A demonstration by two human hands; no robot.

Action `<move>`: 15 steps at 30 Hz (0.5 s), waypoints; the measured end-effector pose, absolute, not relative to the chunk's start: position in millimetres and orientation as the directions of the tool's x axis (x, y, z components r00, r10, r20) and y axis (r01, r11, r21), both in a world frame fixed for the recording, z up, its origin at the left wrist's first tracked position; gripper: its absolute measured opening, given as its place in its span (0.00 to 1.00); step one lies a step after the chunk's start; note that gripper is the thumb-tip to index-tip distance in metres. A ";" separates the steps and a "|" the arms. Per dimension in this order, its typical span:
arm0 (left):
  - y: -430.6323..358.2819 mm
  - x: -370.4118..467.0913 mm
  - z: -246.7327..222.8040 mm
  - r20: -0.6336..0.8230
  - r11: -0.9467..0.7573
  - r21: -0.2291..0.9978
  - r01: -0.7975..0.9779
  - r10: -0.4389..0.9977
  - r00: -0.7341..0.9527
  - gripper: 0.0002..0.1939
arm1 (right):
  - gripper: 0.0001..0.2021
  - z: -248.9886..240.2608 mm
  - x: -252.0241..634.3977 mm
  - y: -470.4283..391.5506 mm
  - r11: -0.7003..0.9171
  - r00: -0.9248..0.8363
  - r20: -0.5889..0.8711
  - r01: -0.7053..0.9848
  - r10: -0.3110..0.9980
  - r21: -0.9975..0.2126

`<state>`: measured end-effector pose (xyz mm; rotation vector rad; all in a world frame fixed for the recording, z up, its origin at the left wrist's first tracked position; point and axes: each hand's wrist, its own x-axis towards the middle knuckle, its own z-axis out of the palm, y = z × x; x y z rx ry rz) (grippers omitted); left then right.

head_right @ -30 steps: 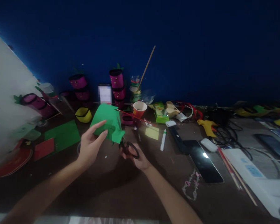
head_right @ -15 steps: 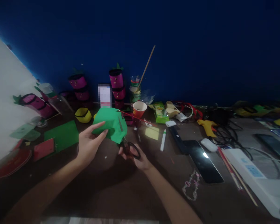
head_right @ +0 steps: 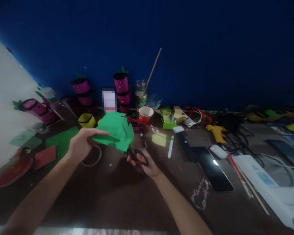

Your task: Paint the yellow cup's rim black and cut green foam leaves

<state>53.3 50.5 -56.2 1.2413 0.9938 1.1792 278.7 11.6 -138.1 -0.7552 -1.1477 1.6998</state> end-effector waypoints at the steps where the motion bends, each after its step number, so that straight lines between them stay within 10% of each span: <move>1: 52.3 51.6 -54.7 0.078 -0.068 0.995 -0.075 0.988 0.135 0.14 | 0.22 -137.3 278.5 11.2 -0.138 -0.398 0.014 -0.351 0.917 -0.926; 15: 40.8 59.0 -46.3 0.277 -0.330 0.845 0.422 0.943 0.182 0.18 | 0.22 -134.2 276.3 7.7 -0.130 -0.430 0.015 -0.307 0.903 -0.943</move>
